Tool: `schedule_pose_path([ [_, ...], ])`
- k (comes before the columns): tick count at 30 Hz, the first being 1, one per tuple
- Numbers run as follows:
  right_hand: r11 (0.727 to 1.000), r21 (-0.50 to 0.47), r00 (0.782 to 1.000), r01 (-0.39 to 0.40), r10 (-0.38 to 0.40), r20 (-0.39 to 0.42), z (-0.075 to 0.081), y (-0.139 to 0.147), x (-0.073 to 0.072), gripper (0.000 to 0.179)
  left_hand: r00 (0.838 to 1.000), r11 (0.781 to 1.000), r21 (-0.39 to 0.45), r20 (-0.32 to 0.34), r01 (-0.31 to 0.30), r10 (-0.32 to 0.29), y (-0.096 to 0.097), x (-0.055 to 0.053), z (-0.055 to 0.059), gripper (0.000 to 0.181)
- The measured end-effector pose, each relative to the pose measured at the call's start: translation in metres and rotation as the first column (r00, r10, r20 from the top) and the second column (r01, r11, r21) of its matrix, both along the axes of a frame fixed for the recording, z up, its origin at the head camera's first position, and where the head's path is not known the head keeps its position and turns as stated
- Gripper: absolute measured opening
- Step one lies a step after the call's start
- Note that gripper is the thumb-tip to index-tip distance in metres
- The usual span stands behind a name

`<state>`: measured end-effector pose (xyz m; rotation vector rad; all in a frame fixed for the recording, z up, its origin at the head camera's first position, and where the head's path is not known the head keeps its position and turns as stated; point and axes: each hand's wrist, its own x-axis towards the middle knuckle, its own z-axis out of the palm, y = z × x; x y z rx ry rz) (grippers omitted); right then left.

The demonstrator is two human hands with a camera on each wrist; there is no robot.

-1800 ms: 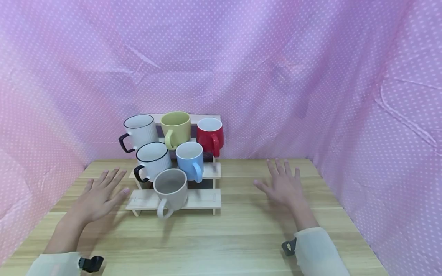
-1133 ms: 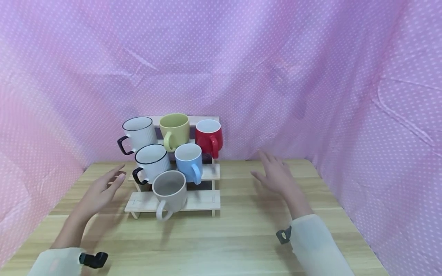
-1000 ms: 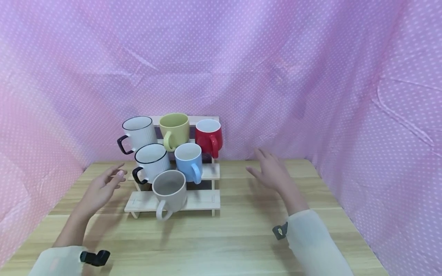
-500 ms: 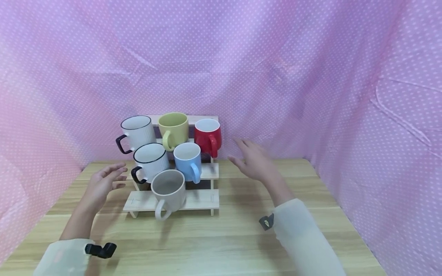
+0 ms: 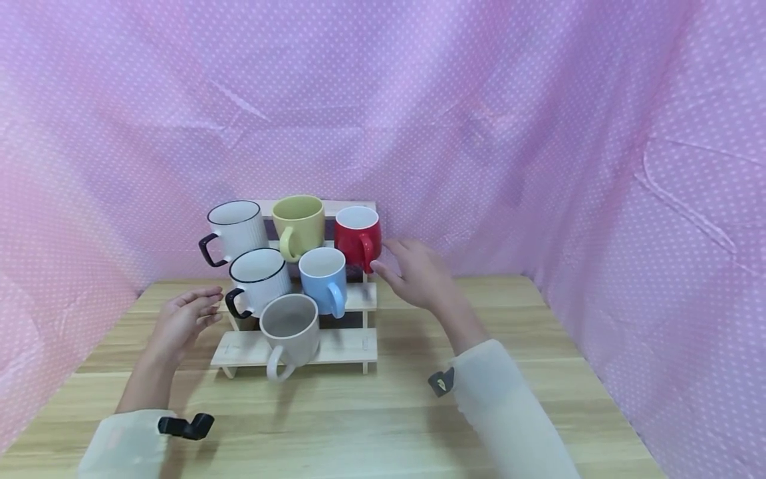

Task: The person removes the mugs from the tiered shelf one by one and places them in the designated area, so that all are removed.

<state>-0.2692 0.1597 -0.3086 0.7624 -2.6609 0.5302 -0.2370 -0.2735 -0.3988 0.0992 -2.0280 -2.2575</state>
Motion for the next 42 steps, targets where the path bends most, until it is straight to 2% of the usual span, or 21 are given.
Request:
schedule_pose_path([
  [3, 0.999, -0.021, 1.000, -0.025, 0.024, -0.016, 0.001, -0.005, -0.001, 0.056, 1.000, 0.999, 0.053, -0.005, -0.001, 0.001, 0.001, -0.001, -0.001, 0.014],
  [9, 0.996, -0.070, 0.998, -0.053, 0.050, -0.042, 0.000, -0.014, -0.004, 0.048, 1.000, 0.992, 0.125, -0.020, 0.008, -0.006, 0.002, -0.001, -0.006, 0.027],
  [15, 0.981, -0.179, 0.997, -0.079, 0.080, 0.000, -0.005, -0.024, -0.008, 0.030, 0.999, 0.975, 0.219, -0.038, 0.042, -0.035, 0.001, 0.002, -0.013, 0.034],
  [19, 0.953, -0.297, 0.995, -0.063, 0.083, 0.056, -0.007, -0.028, -0.009, 0.031, 0.999, 0.964, 0.261, -0.046, 0.040, -0.029, 0.002, 0.002, -0.016, 0.033],
  [23, 0.906, -0.423, 0.985, -0.023, 0.093, 0.145, -0.008, -0.030, -0.010, 0.036, 0.999, 0.950, 0.312, -0.047, 0.027, -0.013, 0.003, 0.001, -0.018, 0.034],
  [26, 0.850, -0.527, 0.971, 0.018, 0.111, 0.213, -0.008, -0.031, -0.012, 0.034, 0.999, 0.941, 0.336, -0.046, 0.024, -0.009, 0.005, 0.000, -0.020, 0.033],
  [29, 0.763, -0.642, 0.936, 0.082, 0.163, 0.313, -0.007, -0.033, -0.013, 0.030, 0.999, 0.939, 0.344, -0.048, 0.026, -0.010, 0.005, -0.001, -0.020, 0.031],
  [33, 0.620, -0.756, 0.844, 0.210, 0.275, 0.460, -0.002, -0.035, -0.014, 0.028, 0.999, 0.939, 0.343, -0.051, 0.030, -0.013, 0.005, -0.001, -0.020, 0.029],
  [35, 0.554, -0.787, 0.798, 0.271, 0.328, 0.506, 0.000, -0.036, -0.014, 0.027, 0.999, 0.940, 0.339, -0.053, 0.031, -0.014, 0.005, -0.001, -0.020, 0.030],
  [37, 0.498, -0.806, 0.761, 0.320, 0.371, 0.532, 0.002, -0.037, -0.014, 0.025, 0.998, 0.943, 0.332, -0.053, 0.032, -0.015, 0.005, -0.001, -0.020, 0.030],
  [40, 0.444, -0.819, 0.728, 0.363, 0.413, 0.547, 0.004, -0.038, -0.014, 0.023, 0.999, 0.944, 0.329, -0.053, 0.028, -0.011, 0.004, 0.000, -0.020, 0.030],
  [42, 0.430, -0.822, 0.719, 0.373, 0.426, 0.549, 0.005, -0.039, -0.013, 0.023, 0.999, 0.944, 0.329, -0.051, 0.024, -0.008, 0.004, 0.000, -0.020, 0.030],
])
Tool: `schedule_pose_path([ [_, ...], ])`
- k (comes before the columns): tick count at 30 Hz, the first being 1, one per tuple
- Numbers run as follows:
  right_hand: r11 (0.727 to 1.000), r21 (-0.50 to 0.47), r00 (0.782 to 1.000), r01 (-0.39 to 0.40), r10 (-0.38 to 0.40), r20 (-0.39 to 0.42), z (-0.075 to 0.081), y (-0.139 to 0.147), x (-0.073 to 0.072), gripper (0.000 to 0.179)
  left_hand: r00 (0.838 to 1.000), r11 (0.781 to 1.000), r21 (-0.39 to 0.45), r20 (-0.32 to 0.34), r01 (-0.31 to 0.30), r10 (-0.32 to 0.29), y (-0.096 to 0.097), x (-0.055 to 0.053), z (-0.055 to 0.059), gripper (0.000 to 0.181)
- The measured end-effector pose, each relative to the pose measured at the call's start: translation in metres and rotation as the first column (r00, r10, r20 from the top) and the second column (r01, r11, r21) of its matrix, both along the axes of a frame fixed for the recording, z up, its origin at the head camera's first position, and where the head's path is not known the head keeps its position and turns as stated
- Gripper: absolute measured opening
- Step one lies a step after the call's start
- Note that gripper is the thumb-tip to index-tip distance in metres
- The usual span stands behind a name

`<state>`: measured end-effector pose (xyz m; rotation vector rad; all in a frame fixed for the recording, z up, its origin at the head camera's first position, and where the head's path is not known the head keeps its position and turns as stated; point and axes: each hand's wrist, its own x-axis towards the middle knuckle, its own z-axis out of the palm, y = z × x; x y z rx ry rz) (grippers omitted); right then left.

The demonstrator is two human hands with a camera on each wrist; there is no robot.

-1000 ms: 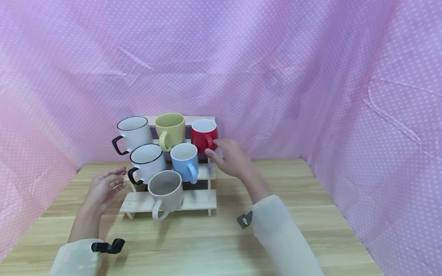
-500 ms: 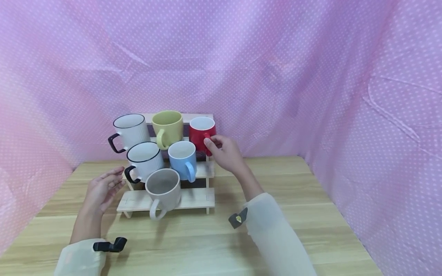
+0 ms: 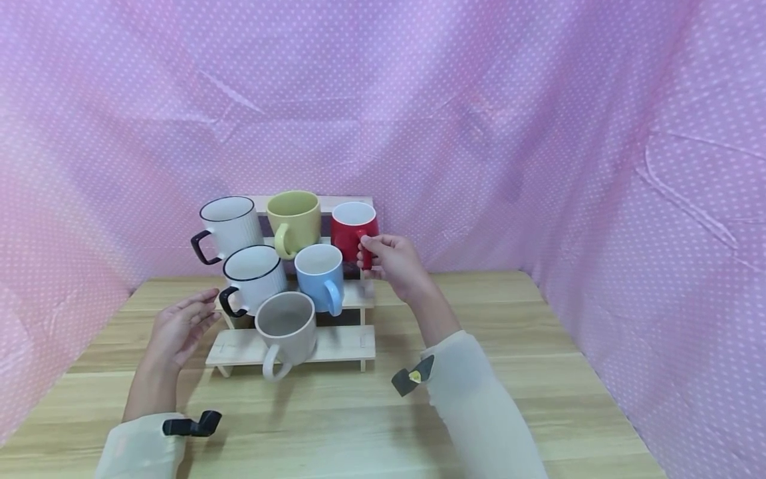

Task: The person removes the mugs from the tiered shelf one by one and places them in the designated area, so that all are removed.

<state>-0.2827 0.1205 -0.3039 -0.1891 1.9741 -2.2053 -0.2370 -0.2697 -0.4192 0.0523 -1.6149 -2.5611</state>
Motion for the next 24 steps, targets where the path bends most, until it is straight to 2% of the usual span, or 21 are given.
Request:
schedule_pose_path([
  [5, 1.000, -0.003, 1.000, -0.002, 0.002, 0.003, 0.001, 0.000, 0.000, 0.024, 1.000, 1.000, -0.001, 0.005, 0.000, 0.000, 0.000, 0.001, 0.001, 0.031],
  [9, 0.999, 0.029, 1.000, 0.020, -0.020, -0.005, 0.002, 0.003, 0.002, 0.028, 1.000, 1.000, -0.005, 0.006, 0.000, 0.000, 0.000, 0.000, 0.001, 0.031],
  [14, 0.998, 0.054, 0.998, 0.046, -0.043, -0.047, 0.001, 0.012, 0.001, 0.030, 1.000, 1.000, -0.014, 0.005, 0.002, -0.002, 0.000, 0.000, 0.000, 0.031],
  [24, 0.999, 0.034, 0.993, 0.039, -0.035, -0.109, -0.004, 0.035, 0.004, 0.033, 1.000, 1.000, -0.028, 0.001, 0.007, -0.007, 0.001, 0.001, -0.001, 0.034],
])
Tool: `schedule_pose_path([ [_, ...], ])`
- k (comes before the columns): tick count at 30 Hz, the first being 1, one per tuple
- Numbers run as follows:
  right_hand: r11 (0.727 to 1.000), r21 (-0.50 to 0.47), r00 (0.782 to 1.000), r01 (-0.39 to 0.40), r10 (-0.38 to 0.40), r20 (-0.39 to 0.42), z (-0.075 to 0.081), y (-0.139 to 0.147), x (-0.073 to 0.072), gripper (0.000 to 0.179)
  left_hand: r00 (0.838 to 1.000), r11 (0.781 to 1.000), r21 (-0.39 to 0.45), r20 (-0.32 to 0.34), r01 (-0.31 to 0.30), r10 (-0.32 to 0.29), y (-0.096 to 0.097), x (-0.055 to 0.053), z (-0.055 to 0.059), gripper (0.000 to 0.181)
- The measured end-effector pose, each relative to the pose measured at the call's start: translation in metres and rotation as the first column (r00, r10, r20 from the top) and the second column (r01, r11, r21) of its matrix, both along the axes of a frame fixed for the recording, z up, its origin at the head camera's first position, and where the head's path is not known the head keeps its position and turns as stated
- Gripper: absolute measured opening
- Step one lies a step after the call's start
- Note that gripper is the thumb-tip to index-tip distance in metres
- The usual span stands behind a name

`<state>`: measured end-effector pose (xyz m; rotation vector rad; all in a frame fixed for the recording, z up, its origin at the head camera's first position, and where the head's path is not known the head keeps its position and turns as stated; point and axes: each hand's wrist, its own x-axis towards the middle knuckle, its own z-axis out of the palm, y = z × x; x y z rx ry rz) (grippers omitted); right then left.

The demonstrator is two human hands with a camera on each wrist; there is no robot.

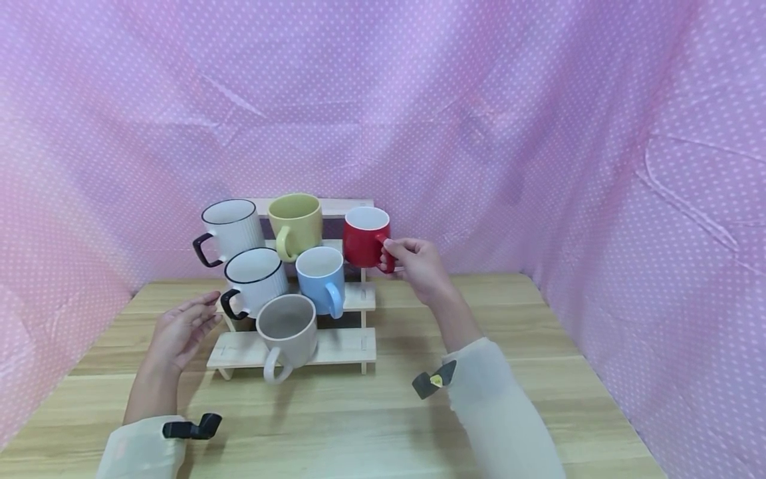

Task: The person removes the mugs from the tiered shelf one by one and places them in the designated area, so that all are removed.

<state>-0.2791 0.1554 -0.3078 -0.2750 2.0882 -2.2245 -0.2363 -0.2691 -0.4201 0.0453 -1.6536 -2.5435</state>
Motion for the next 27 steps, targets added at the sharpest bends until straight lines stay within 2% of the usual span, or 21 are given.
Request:
schedule_pose_path([
  [4, 1.000, -0.027, 1.000, 0.008, -0.009, -0.022, 0.001, 0.012, 0.002, 0.029, 1.000, 1.000, -0.006, 0.002, 0.000, 0.000, 0.001, 0.000, 0.001, 0.034],
  [9, 0.994, -0.109, 0.998, 0.020, -0.026, -0.049, 0.000, 0.031, 0.002, 0.017, 1.000, 1.000, 0.003, 0.014, -0.003, 0.003, 0.001, 0.000, 0.003, 0.033],
  [13, 0.988, -0.149, 0.998, 0.035, -0.043, -0.052, -0.003, 0.049, 0.002, 0.017, 1.000, 1.000, 0.008, 0.025, -0.001, 0.001, 0.000, 0.000, 0.003, 0.033],
  [20, 0.987, -0.138, 0.995, 0.086, -0.091, -0.031, -0.009, 0.081, 0.002, 0.018, 1.000, 1.000, 0.019, 0.028, 0.002, -0.003, -0.001, 0.000, 0.003, 0.030],
  [27, 0.981, -0.109, 0.987, 0.163, -0.163, 0.009, -0.027, 0.110, 0.003, 0.018, 1.000, 1.000, 0.015, 0.017, 0.012, -0.012, -0.002, -0.001, 0.002, 0.033],
])
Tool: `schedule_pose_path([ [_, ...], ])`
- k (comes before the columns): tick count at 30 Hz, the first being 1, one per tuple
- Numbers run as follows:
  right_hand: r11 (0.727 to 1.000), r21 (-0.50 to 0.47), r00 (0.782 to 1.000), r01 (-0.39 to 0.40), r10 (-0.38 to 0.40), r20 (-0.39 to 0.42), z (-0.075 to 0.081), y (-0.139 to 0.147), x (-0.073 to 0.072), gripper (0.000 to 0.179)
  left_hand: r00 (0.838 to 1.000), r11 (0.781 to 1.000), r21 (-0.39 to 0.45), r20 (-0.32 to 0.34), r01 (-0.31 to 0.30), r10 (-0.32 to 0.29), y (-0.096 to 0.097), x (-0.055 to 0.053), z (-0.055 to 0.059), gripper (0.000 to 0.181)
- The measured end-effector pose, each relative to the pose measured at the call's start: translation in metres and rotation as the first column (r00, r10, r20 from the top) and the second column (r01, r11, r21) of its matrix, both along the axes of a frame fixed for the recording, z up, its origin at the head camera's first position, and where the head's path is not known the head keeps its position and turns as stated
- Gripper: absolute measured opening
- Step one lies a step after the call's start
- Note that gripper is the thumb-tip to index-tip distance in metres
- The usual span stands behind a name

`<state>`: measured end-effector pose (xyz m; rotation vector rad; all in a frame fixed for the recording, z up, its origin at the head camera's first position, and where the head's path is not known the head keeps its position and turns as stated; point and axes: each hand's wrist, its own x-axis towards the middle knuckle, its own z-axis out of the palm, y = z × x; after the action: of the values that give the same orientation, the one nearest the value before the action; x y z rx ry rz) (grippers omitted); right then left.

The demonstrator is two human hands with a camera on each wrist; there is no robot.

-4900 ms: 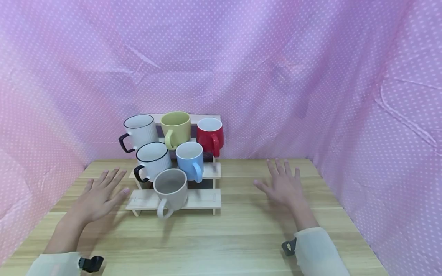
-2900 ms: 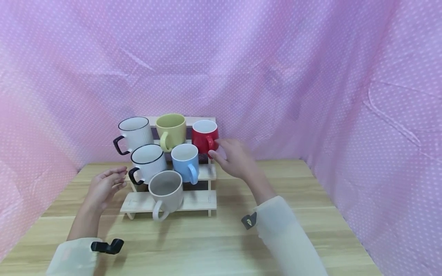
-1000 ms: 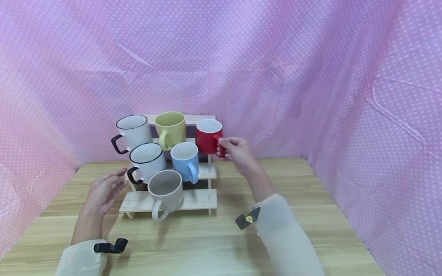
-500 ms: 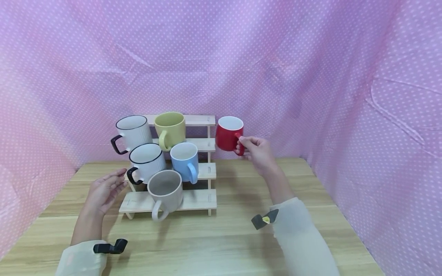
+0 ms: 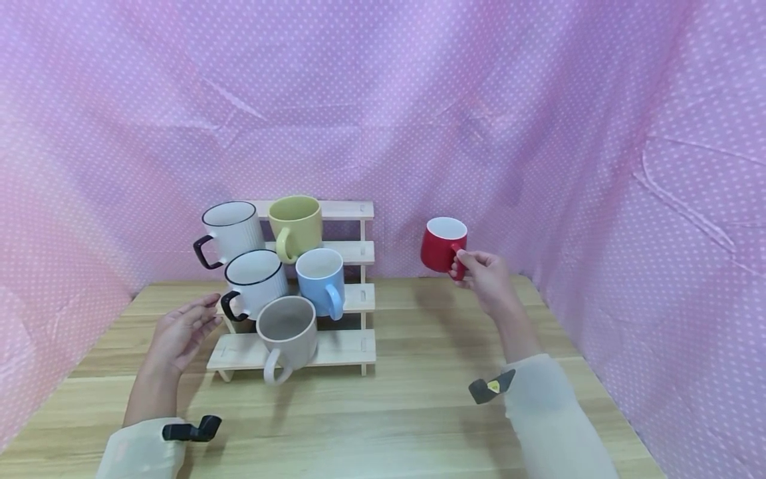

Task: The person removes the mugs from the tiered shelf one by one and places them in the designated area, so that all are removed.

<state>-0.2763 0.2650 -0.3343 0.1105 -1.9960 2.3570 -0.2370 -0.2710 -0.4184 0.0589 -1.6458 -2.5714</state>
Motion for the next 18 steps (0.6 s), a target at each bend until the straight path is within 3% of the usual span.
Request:
schedule_pose_path([
  [11, 0.995, 0.021, 0.994, 0.102, -0.103, 0.031, -0.042, 0.036, -0.012, 0.017, 1.000, 1.000, 0.009, 0.004, -0.002, 0.002, -0.001, 0.002, 0.000, 0.030],
  [18, 0.990, 0.081, 0.988, 0.119, -0.126, 0.088, -0.069, 0.056, -0.020, 0.023, 1.000, 1.000, -0.003, -0.002, -0.001, 0.001, -0.002, 0.002, -0.002, 0.031],
])
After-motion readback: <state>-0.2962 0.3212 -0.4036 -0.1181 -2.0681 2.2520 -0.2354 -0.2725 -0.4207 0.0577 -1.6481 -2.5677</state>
